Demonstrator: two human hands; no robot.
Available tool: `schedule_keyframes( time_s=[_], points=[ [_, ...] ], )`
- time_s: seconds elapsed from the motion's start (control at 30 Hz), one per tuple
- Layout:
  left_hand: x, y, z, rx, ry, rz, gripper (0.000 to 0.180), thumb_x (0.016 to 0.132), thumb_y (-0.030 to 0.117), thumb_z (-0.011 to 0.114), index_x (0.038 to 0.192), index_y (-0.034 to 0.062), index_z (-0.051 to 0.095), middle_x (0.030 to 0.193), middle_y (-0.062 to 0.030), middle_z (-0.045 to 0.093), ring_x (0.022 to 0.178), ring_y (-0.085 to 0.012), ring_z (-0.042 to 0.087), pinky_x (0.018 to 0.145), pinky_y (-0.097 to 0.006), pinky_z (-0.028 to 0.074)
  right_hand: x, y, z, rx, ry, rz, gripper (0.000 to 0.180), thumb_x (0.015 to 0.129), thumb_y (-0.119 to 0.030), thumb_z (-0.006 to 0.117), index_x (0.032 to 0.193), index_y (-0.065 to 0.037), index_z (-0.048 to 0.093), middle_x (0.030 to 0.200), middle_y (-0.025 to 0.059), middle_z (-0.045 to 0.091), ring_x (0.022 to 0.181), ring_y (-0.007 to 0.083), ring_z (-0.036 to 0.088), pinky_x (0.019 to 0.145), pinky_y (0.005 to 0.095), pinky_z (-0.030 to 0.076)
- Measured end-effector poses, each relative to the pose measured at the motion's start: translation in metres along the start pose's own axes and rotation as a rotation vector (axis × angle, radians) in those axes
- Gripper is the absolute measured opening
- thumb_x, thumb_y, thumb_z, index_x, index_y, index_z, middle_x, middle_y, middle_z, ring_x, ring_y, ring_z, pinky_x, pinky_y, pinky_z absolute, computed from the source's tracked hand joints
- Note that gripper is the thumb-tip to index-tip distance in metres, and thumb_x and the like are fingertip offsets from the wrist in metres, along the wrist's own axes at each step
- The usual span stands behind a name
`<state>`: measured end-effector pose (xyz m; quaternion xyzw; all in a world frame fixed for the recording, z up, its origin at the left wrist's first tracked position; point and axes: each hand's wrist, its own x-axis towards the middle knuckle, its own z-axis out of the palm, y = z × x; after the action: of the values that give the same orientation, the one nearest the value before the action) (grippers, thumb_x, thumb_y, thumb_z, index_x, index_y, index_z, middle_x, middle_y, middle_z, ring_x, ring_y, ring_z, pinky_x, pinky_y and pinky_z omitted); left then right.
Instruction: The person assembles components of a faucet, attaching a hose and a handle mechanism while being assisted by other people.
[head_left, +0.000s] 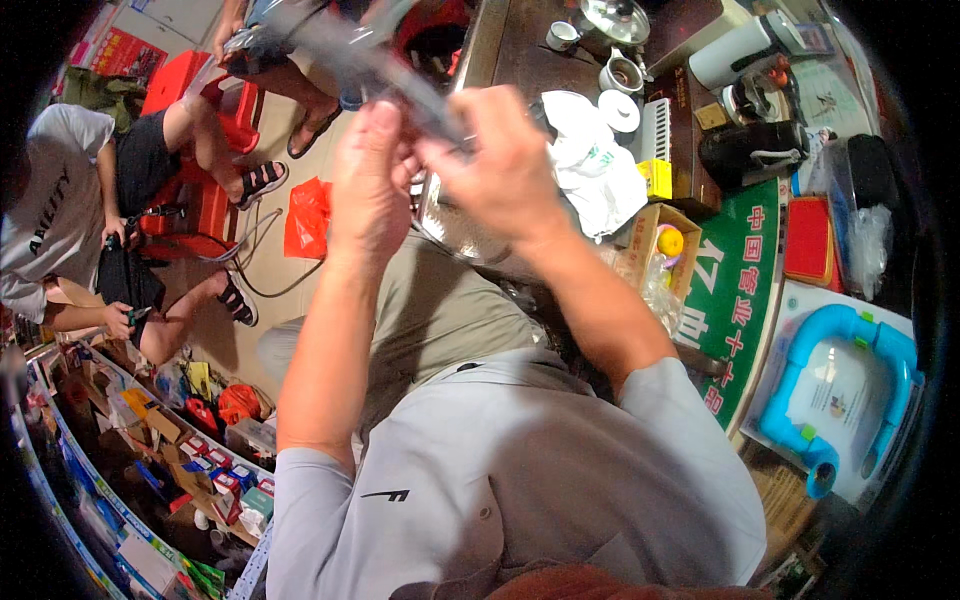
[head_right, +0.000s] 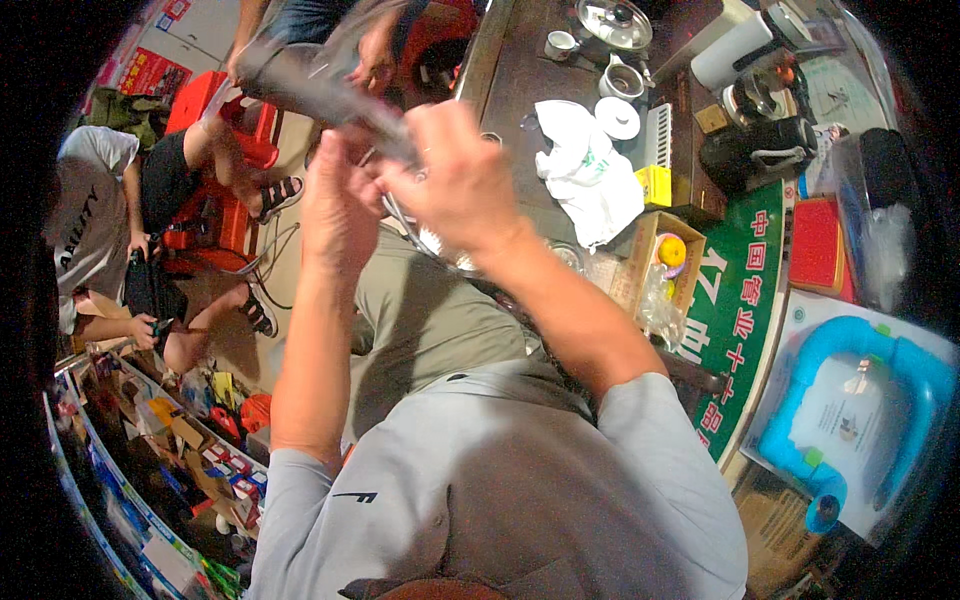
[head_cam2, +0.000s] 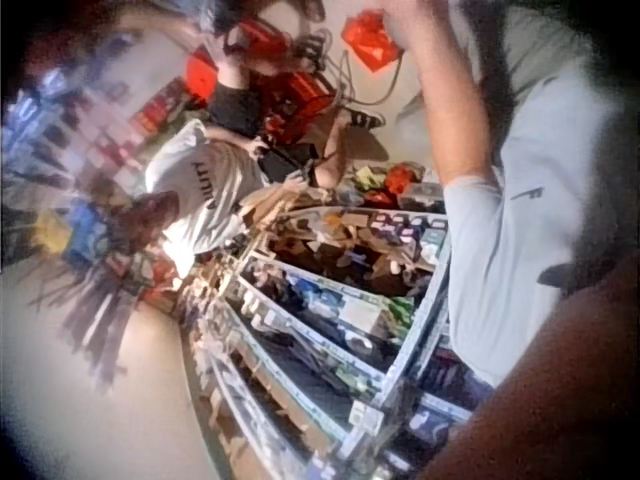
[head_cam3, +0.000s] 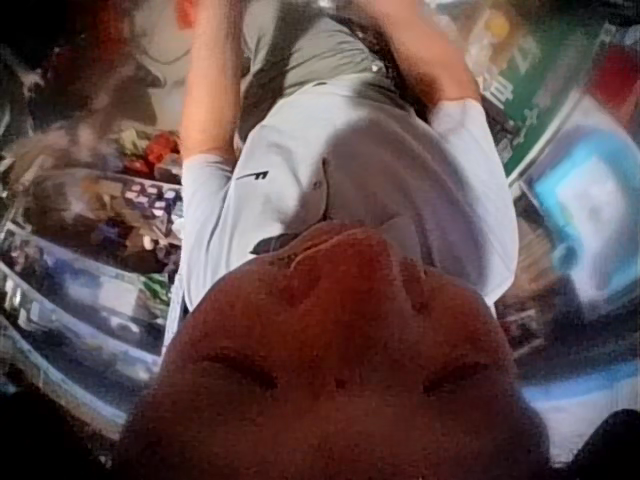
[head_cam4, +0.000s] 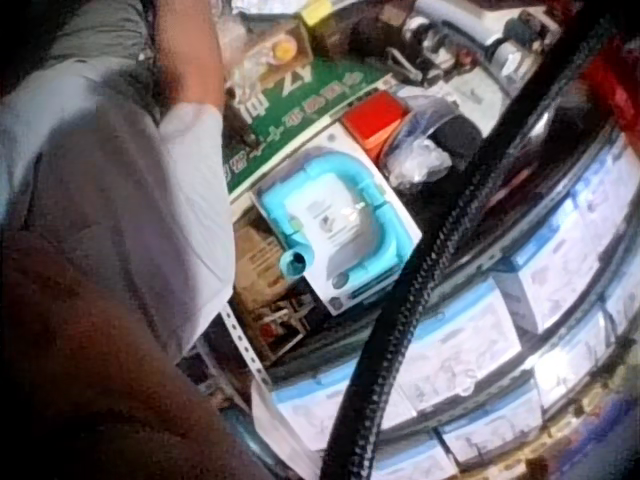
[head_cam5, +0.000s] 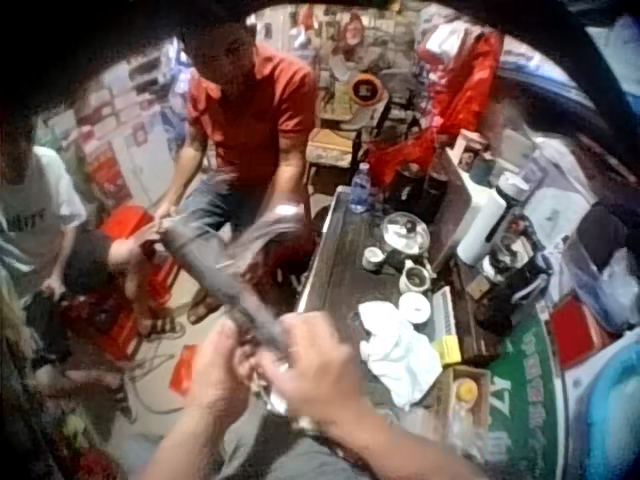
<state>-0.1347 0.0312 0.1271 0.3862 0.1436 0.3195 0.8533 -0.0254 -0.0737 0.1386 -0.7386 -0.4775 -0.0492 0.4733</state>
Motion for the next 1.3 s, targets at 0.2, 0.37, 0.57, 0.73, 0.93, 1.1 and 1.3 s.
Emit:
schedule_keyframes(
  time_s=[0.2, 0.37, 0.57, 0.73, 0.93, 1.1, 1.3],
  points=[
    [-0.042, 0.077, -0.026, -0.078, 0.223, 0.041, 0.03, 0.094, 0.025, 0.065, 0.112, 0.0012, 0.068, 0.108, -0.0148, 0.07, 0.099, -0.0277, 0.064, 0.102, -0.049, 0.046, 0.003, 0.024, 0.006, 0.473, -0.255, -0.171, 0.049, 0.077, -0.021, 0.086, 0.12, -0.005, 0.069, 0.107, 0.0138, 0.07, 0.095, 0.0292, 0.069, 0.089, 0.0336, 0.055],
    [-0.087, 0.132, -0.064, -0.062, -0.027, 0.255, 0.028, 0.097, 0.027, 0.064, 0.116, 0.0069, 0.057, 0.09, -0.0046, 0.051, 0.083, -0.02, 0.051, 0.092, -0.045, 0.044, -0.006, 0.158, 0.022, -0.395, -0.481, 0.238, 0.062, 0.079, -0.04, 0.081, 0.132, -0.014, 0.063, 0.116, 0.0188, 0.067, 0.114, 0.0364, 0.063, 0.097, 0.046, 0.052],
    [-0.102, 0.134, -0.088, -0.138, -0.044, 0.255, 0.025, 0.098, 0.024, 0.064, 0.115, 0.0072, 0.056, 0.087, -0.0059, 0.054, 0.078, -0.02, 0.054, 0.09, -0.044, 0.046, -0.021, 0.189, 0.032, -0.314, -0.52, 0.133, 0.049, 0.081, -0.028, 0.075, 0.127, -0.015, 0.065, 0.109, 0.018, 0.066, 0.107, 0.0386, 0.064, 0.094, 0.0454, 0.053],
    [-0.097, 0.119, -0.1, -0.214, 0.024, 0.258, 0.02, 0.097, 0.019, 0.064, 0.108, 0.0051, 0.056, 0.086, -0.0067, 0.051, 0.078, -0.02, 0.05, 0.09, -0.042, 0.044, 0.001, 0.183, 0.007, -0.171, -0.475, 0.15, 0.043, 0.077, -0.026, 0.073, 0.118, -0.013, 0.068, 0.104, 0.0175, 0.067, 0.1, 0.0364, 0.066, 0.09, 0.0421, 0.054],
    [-0.099, 0.111, -0.104, -0.207, 0.03, 0.251, 0.021, 0.097, 0.02, 0.065, 0.108, 0.0046, 0.056, 0.085, -0.0071, 0.053, 0.079, -0.0209, 0.053, 0.092, -0.043, 0.045, 0.013, 0.194, 0.005, -0.294, -0.63, 0.138, 0.045, 0.076, -0.03, 0.073, 0.114, -0.006, 0.069, 0.105, 0.0203, 0.069, 0.101, 0.0382, 0.067, 0.091, 0.0449, 0.053],
    [-0.106, 0.115, -0.107, -0.183, 0.011, 0.272, 0.022, 0.096, 0.019, 0.067, 0.109, 0.0045, 0.057, 0.086, -0.0074, 0.054, 0.079, -0.0209, 0.053, 0.091, -0.043, 0.046, -0.011, 0.203, 0.014, -0.245, -0.538, 0.109, 0.04, 0.077, -0.02, 0.072, 0.115, -0.011, 0.068, 0.104, 0.0206, 0.068, 0.103, 0.0401, 0.065, 0.091, 0.0455, 0.052],
    [-0.102, 0.108, -0.105, -0.137, 0.024, 0.268, 0.022, 0.097, 0.022, 0.067, 0.11, 0.0053, 0.058, 0.086, -0.0064, 0.055, 0.079, -0.0209, 0.055, 0.091, -0.044, 0.046, -0.009, 0.217, 0.009, -0.341, -0.679, 0.284, 0.034, 0.085, -0.025, 0.071, 0.115, -0.008, 0.068, 0.105, 0.0184, 0.072, 0.095, 0.0363, 0.069, 0.087, 0.0436, 0.054]
  ],
)
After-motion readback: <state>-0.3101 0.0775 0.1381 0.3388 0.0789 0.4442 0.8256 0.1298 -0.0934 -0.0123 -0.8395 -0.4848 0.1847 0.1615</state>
